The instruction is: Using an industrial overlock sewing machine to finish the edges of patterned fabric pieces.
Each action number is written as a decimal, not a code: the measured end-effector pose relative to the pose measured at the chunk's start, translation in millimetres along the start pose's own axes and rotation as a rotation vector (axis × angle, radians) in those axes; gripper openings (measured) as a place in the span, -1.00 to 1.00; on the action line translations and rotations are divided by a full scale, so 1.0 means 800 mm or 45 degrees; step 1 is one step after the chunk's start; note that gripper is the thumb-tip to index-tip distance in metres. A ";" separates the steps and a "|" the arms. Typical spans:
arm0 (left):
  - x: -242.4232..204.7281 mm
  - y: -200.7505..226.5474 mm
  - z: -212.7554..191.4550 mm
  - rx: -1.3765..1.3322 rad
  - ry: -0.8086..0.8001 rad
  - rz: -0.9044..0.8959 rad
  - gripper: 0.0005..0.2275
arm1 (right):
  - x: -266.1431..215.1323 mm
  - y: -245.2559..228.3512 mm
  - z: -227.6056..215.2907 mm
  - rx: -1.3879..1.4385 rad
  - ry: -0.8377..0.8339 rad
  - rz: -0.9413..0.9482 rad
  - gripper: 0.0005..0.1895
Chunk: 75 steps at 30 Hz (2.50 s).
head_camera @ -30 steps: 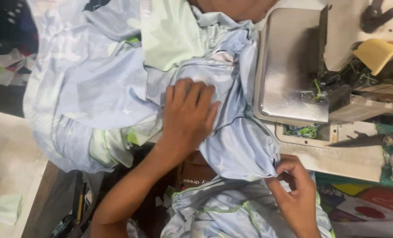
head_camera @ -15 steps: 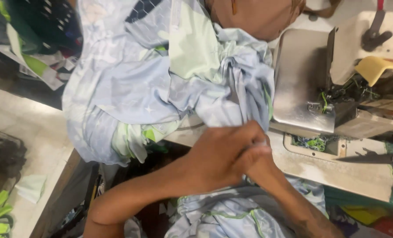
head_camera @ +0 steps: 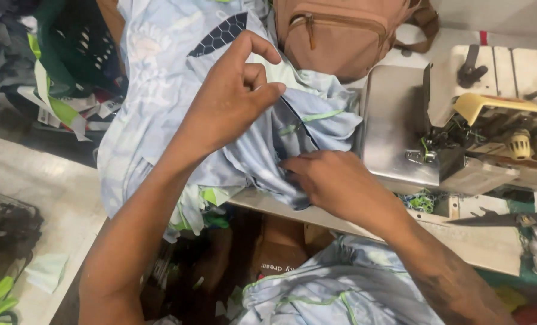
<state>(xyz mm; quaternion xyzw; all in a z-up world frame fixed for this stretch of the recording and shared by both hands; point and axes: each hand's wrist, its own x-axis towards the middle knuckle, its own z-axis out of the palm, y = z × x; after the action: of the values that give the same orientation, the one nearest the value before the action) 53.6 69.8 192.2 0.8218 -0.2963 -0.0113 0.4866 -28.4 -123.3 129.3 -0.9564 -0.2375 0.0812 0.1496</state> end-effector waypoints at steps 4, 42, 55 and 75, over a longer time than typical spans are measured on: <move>0.002 0.023 -0.014 0.025 -0.067 0.009 -0.81 | 0.004 0.024 0.005 -0.619 0.726 -0.453 -0.70; 0.141 -0.108 0.261 0.809 -0.537 1.081 -0.58 | -0.200 0.206 0.091 -0.324 0.598 -0.324 -0.67; 0.117 -0.073 0.215 0.077 -0.594 0.313 -0.83 | -0.164 0.215 0.053 -0.199 0.833 -0.496 -0.84; 0.206 -0.042 0.296 0.205 -0.638 -0.026 -0.93 | -0.166 0.241 0.116 0.674 1.323 -0.147 -0.84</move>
<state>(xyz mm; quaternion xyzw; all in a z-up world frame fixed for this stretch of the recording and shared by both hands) 132.6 -188.4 84.7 0.8324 -0.3993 -0.1957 0.3308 -82.3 -325.9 -9.1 -0.7863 -0.1565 -0.3501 0.4844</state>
